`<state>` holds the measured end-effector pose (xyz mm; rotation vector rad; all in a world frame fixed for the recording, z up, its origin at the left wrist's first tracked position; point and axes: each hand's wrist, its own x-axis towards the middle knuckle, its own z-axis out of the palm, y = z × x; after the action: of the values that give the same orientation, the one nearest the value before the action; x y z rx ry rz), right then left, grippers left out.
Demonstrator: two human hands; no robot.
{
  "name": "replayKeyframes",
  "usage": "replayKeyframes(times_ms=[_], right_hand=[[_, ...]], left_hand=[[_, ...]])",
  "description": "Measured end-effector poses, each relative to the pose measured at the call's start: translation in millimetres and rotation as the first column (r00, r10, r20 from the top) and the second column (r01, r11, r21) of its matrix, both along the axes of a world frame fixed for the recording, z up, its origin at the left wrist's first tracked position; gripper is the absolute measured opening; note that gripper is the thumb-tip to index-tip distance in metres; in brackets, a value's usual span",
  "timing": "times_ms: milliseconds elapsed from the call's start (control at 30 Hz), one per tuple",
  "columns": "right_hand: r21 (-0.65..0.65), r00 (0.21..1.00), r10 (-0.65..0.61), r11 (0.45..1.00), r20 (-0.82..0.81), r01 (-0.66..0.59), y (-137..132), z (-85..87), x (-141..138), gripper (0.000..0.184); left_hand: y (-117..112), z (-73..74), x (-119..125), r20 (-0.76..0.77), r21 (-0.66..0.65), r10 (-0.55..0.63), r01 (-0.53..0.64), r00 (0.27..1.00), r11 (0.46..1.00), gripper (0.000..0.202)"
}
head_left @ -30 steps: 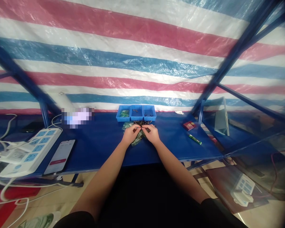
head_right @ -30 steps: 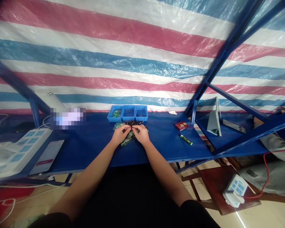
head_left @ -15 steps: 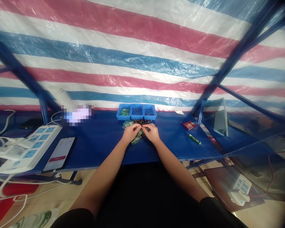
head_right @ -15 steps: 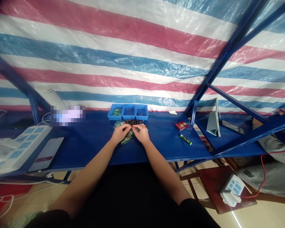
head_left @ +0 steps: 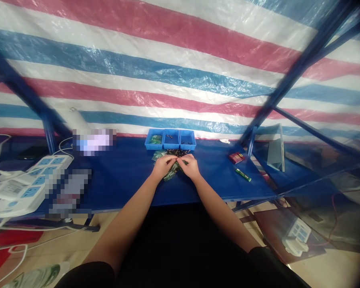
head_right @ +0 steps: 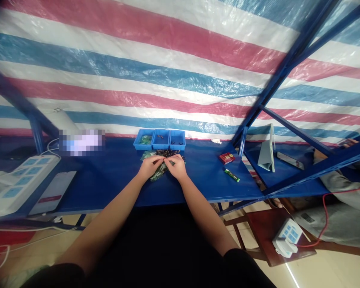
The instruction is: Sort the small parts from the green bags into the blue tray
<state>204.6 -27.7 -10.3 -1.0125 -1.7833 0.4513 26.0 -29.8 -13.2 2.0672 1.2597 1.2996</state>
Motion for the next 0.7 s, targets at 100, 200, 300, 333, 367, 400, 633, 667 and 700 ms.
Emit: replayKeyframes(times_ms=[100,200,300,333,367,400,633,667,700], right_hand=[[-0.005,1.000,-0.005,1.000,-0.022,0.005,-0.8,0.7,-0.5,0.019],[-0.034,0.997,-0.057,0.998,-0.050,0.055,-2.1,2.0,-1.0,0.015],[-0.061,0.995,-0.074,0.996,-0.060,0.070,-3.2,2.9,-1.2,0.025],[-0.064,0.995,-0.072,0.996,-0.064,0.068,-3.2,2.8,-1.2,0.025],[-0.065,0.995,-0.070,0.996,-0.072,0.065,-3.0,2.5,-1.1,0.024],[-0.065,0.994,-0.070,0.996,-0.085,0.065,-2.7,2.0,-1.1,0.022],[-0.098,0.986,-0.099,0.991,-0.137,0.086,-0.2,-0.9,-1.2,0.021],[-0.098,0.985,-0.098,0.992,-0.140,0.085,-0.2,-0.8,-1.1,0.020],[-0.097,0.985,-0.095,0.992,-0.141,0.082,-0.1,-0.7,-1.0,0.020]], left_hand=[[0.8,-0.4,-0.2,-0.016,-0.003,-0.006,0.006,1.000,1.000,0.025],[0.5,-0.1,0.0,-0.017,0.001,-0.003,0.003,1.000,1.000,0.026],[-0.1,0.6,0.6,-0.020,-0.007,-0.002,0.002,1.000,1.000,0.026],[-0.4,0.9,0.8,-0.026,-0.018,-0.003,0.002,1.000,1.000,0.027],[-0.7,1.1,0.9,-0.030,-0.031,0.001,-0.002,1.000,1.000,0.028],[-1.1,1.4,1.1,-0.032,-0.042,0.010,-0.011,0.999,0.999,0.028],[-3.9,1.2,0.2,-0.048,-0.086,0.063,-0.067,0.997,0.994,0.032],[-3.9,0.7,0.1,-0.045,-0.085,0.063,-0.067,0.997,0.994,0.032],[-3.7,0.1,0.0,-0.040,-0.082,0.063,-0.066,0.997,0.994,0.032]])
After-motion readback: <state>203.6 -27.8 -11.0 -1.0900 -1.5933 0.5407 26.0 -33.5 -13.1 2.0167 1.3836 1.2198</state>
